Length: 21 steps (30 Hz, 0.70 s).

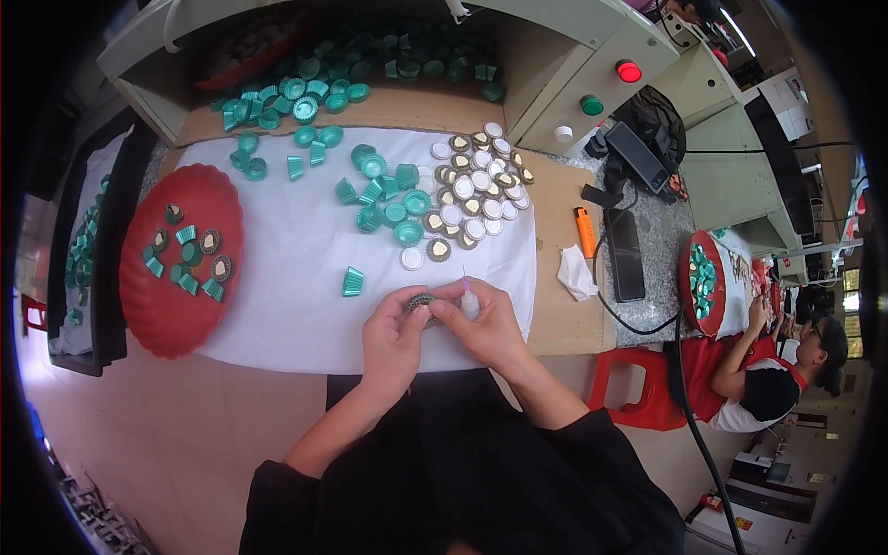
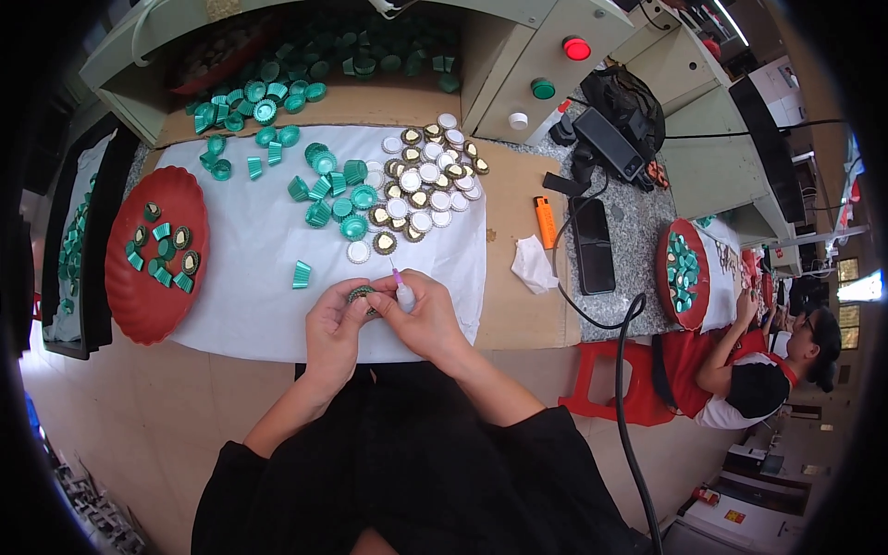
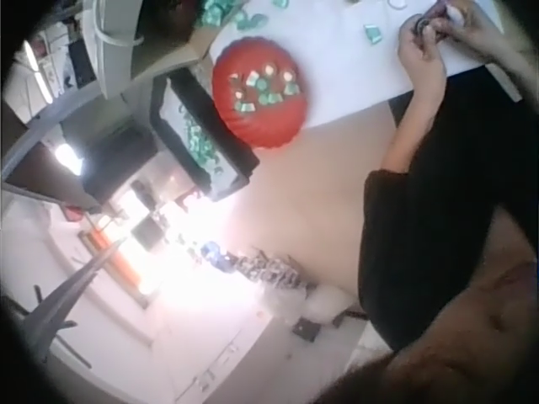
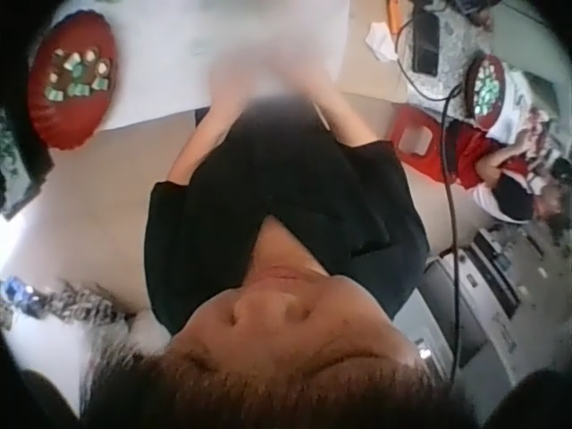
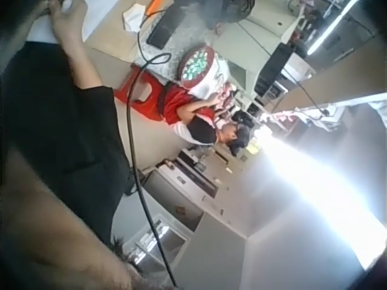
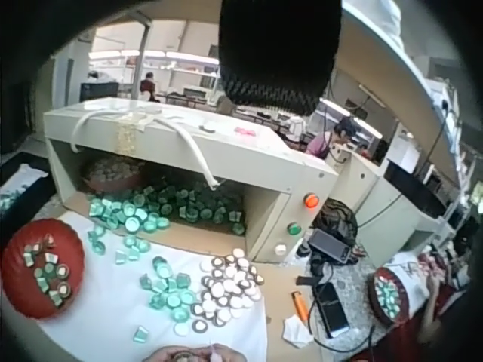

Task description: The person assembles decorative caps by applying glue into ruffled wrappers with a glue bottle and pressing the caps into them by hand.

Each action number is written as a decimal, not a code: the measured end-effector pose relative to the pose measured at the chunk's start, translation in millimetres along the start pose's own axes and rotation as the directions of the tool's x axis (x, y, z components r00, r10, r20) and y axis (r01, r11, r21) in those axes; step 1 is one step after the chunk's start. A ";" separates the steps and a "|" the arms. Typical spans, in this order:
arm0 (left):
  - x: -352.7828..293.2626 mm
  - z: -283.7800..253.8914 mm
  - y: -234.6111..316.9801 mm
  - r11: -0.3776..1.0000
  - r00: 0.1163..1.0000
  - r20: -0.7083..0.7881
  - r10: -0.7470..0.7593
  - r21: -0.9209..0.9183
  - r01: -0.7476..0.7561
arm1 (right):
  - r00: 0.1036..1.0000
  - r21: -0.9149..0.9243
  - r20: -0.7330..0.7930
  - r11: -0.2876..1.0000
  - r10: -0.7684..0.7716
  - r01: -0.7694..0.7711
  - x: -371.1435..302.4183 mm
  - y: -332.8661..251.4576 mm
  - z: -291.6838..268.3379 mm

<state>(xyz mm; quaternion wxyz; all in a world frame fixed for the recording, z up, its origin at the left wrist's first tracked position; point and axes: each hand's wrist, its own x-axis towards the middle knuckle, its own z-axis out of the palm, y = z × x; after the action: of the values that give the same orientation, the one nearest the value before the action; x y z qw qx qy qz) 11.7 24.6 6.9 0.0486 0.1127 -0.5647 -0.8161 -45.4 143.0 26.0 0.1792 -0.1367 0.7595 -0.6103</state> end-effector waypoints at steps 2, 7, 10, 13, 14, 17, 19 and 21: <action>0.9 2.5 3.8 0.982 0.999 -0.033 -0.039 -0.186 0.032 | 0.998 0.089 -0.003 0.994 0.061 -0.061 -0.4 -11.9 -2.9; 3.5 4.4 13.0 0.937 0.997 -0.002 -0.074 -0.342 0.069 | 1.000 0.098 0.001 0.995 0.026 -0.026 -5.7 -11.0 -7.2; 3.0 2.7 12.4 0.920 0.995 0.010 -0.099 -0.381 0.095 | 0.981 0.162 0.052 0.968 0.187 -0.193 -5.3 -20.2 -9.3; 1.5 1.5 5.8 0.943 0.997 0.035 -0.068 -0.326 0.075 | 0.982 0.262 -0.033 0.950 0.185 -0.170 -5.3 -16.2 -5.4; 1.1 1.8 7.3 0.943 0.997 0.035 -0.068 -0.324 0.076 | 0.982 0.263 -0.032 0.950 0.185 -0.170 -6.6 -18.5 -6.7; 1.6 3.5 14.8 0.952 0.993 0.047 -0.104 -0.285 0.114 | 0.967 0.220 0.013 0.943 0.254 -0.250 -9.5 -23.7 -10.9; 2.3 3.0 12.6 0.949 0.994 0.056 -0.093 -0.298 0.105 | 0.991 0.188 0.018 0.973 0.133 -0.134 -10.6 -18.0 -10.5; 3.9 1.1 9.5 0.958 0.995 0.057 -0.077 -0.273 0.090 | 0.982 0.196 0.029 0.963 0.185 -0.187 -9.7 -19.6 -11.7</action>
<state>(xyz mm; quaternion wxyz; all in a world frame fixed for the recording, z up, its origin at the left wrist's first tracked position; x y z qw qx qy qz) 7.2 21.4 15.7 0.0163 0.1101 -0.4415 -0.8903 -42.0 153.2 48.5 0.2523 -0.0495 0.7037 -0.6623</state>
